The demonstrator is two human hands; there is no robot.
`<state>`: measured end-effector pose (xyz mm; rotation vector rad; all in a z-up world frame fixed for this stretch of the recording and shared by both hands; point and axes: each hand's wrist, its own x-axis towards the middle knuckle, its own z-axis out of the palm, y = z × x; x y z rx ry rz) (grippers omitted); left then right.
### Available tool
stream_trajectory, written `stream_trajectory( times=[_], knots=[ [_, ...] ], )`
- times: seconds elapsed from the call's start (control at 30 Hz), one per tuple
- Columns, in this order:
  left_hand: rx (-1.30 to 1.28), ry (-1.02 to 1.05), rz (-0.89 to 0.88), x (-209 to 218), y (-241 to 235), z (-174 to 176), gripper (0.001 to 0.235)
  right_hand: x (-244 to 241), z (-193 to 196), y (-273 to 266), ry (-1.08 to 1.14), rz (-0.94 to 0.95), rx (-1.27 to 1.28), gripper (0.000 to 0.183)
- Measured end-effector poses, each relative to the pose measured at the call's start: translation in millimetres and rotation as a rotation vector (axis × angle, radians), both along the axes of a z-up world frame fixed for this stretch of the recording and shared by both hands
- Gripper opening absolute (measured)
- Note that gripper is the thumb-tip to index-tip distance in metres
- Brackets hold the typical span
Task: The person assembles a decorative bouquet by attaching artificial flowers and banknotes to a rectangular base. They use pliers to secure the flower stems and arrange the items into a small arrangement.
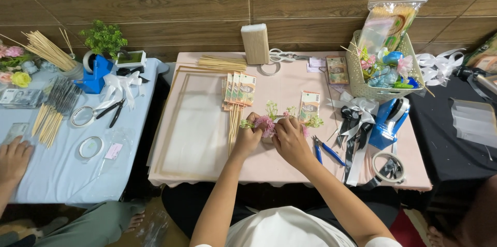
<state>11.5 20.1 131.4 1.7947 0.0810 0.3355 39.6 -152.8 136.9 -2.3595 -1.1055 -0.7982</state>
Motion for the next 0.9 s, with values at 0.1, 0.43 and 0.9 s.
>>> stream_trajectory(
  times=[0.1,0.43,0.9],
  knots=[
    [-0.108,0.020,0.025,-7.2,3.0,-1.6,0.013,-15.6,0.8,-3.7,-0.049,-0.057,0.121,0.045],
    [-0.239,0.055,-0.040,-15.9,3.0,14.2,0.008,-29.8,-78.6,-32.9,0.668,-0.070,0.766,0.074],
    [-0.327,0.005,-0.010,-14.5,-16.5,-4.6,0.018,13.1,-137.2,-26.5,0.873,-0.088,0.517,0.053]
  ],
)
